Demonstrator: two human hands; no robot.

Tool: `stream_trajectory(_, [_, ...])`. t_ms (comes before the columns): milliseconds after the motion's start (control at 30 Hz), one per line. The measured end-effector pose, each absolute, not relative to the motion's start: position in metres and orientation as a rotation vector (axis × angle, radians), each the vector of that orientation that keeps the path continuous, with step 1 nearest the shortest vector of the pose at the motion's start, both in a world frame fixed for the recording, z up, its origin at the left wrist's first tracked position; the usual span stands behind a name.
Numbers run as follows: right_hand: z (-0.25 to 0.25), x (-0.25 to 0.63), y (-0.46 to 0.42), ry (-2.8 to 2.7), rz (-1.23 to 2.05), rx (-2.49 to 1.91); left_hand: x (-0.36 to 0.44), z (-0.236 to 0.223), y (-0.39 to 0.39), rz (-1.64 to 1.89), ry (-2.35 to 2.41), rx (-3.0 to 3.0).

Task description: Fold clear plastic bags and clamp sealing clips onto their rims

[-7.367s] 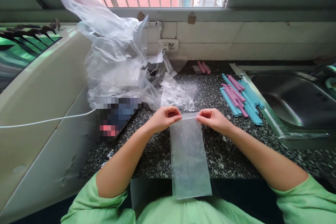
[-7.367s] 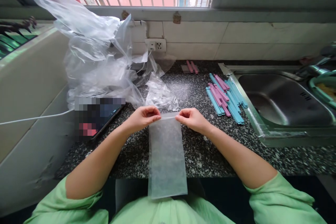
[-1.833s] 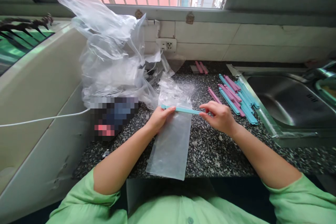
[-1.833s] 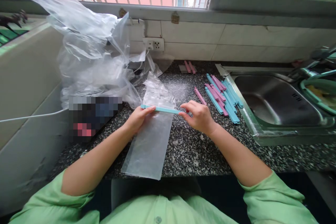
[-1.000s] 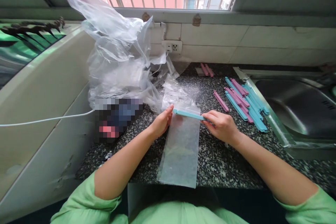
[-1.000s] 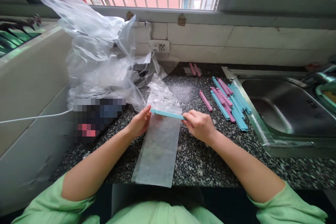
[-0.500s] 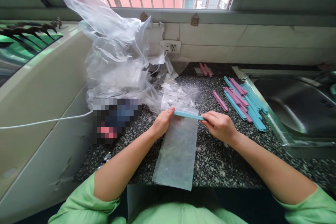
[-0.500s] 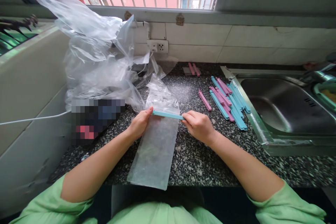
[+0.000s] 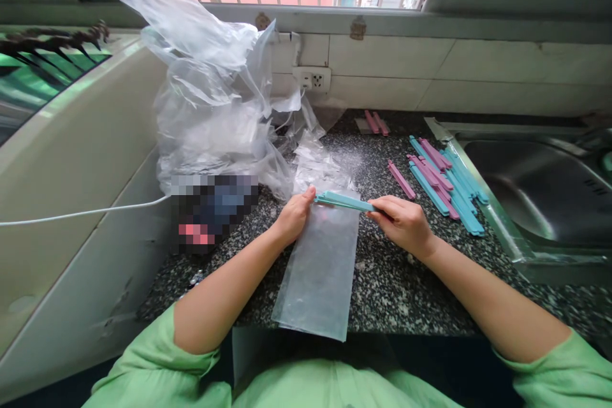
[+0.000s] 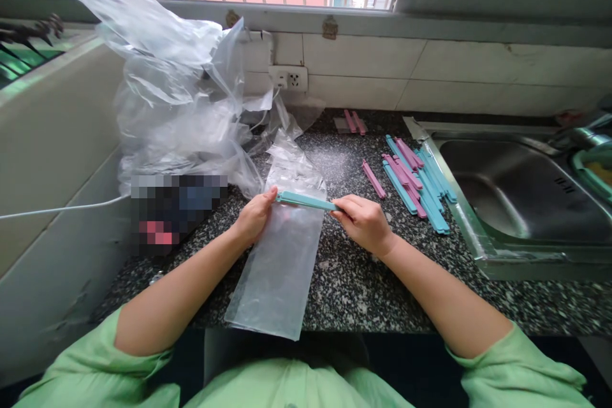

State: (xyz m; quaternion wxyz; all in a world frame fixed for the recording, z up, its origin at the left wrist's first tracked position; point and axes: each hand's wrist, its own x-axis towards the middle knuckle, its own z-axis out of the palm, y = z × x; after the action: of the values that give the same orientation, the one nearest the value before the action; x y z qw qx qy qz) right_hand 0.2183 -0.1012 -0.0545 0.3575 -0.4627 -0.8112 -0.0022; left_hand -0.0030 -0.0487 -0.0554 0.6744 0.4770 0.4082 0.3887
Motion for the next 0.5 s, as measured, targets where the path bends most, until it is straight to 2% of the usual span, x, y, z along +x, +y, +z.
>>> stream_trajectory(233, [-0.0492, 0.2214, -0.1027, -1.836, 0.111, -1.272, -0.0040, -0.0556, -0.0467, 0.867, 0.920, 1.049])
stream_trajectory(500, [-0.0491, 0.2190, -0.1037, -1.541, 0.471, -1.222, -0.0078, -0.0576, -0.0422, 0.976, 0.928, 1.018])
